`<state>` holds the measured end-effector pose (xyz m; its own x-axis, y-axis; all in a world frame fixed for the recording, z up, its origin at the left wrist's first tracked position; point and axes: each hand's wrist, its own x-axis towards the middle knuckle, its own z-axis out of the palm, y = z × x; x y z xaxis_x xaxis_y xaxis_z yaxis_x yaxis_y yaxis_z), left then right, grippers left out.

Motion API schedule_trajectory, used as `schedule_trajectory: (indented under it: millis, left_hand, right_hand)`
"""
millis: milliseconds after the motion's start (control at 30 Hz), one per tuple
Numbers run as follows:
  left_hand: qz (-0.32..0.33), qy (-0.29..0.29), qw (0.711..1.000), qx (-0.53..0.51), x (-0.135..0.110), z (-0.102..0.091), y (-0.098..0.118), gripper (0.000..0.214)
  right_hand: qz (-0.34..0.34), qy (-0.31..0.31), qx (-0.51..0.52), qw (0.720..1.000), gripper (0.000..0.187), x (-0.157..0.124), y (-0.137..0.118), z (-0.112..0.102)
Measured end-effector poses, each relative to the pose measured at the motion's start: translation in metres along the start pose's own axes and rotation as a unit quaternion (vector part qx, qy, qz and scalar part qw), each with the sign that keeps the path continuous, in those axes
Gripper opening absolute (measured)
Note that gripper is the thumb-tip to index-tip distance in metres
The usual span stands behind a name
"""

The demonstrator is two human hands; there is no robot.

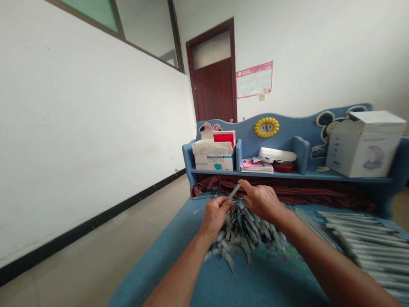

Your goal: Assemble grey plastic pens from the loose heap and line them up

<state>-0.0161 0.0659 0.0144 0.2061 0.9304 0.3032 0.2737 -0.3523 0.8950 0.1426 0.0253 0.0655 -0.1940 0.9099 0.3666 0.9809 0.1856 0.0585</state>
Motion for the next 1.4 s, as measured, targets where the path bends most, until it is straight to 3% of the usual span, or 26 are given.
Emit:
schedule_trajectory:
  millis: [67,167,400,533,667,900,967,1000,1100,1133,1233,1400]
  left_hand:
    - [-0.054,0.02,0.994,-0.09,0.002,-0.005,-0.001,0.027]
    - [-0.097,0.029,0.975,-0.199,0.003,-0.01,0.0,0.034]
    - [-0.093,-0.043,0.942,-0.321,0.0,-0.013,0.006,0.023]
    - [-0.075,-0.078,0.945,-0.308,-0.001,-0.013,0.005,0.018]
    - [-0.049,-0.098,0.958,-0.263,0.0,-0.013,0.001,0.016]
    - [-0.025,-0.086,0.984,-0.154,0.003,-0.016,-0.003,0.016]
    - [-0.018,-0.094,0.987,-0.132,0.004,-0.016,-0.003,0.018]
    - [-0.016,-0.099,0.987,-0.123,0.004,-0.015,-0.003,0.019]
    - [-0.013,-0.11,0.988,-0.105,0.003,-0.014,-0.002,0.025]
    - [-0.013,-0.114,0.988,-0.104,0.003,-0.013,-0.002,0.026]
    - [-0.02,-0.119,0.987,-0.103,0.001,-0.012,0.0,0.027]
    - [-0.033,-0.119,0.985,-0.116,0.0,-0.012,0.003,0.029]
  right_hand:
    - [0.014,-0.006,0.007,1.0,0.041,0.001,0.0,0.005]
    - [-0.025,-0.042,0.006,0.999,0.029,0.001,-0.006,0.016]
    - [-0.12,-0.072,0.012,0.99,0.029,-0.003,-0.025,0.04]
    - [-0.126,-0.046,0.028,0.991,0.032,-0.007,-0.027,0.047]
    - [-0.11,-0.032,0.072,0.991,0.023,-0.001,-0.015,0.048]
    - [-0.026,0.07,0.236,0.969,0.021,0.013,0.027,0.016]
    - [0.01,0.103,0.368,0.924,0.022,0.014,0.033,0.006]
    - [0.035,0.124,0.465,0.876,0.02,0.014,0.035,0.001]
    - [0.101,0.17,0.7,0.686,0.018,0.013,0.037,-0.007]
    - [0.11,0.176,0.73,0.651,0.018,0.012,0.038,-0.009]
    - [0.118,0.184,0.759,0.613,0.018,0.011,0.039,-0.012]
    - [0.114,0.19,0.752,0.621,0.018,0.012,0.037,-0.011]
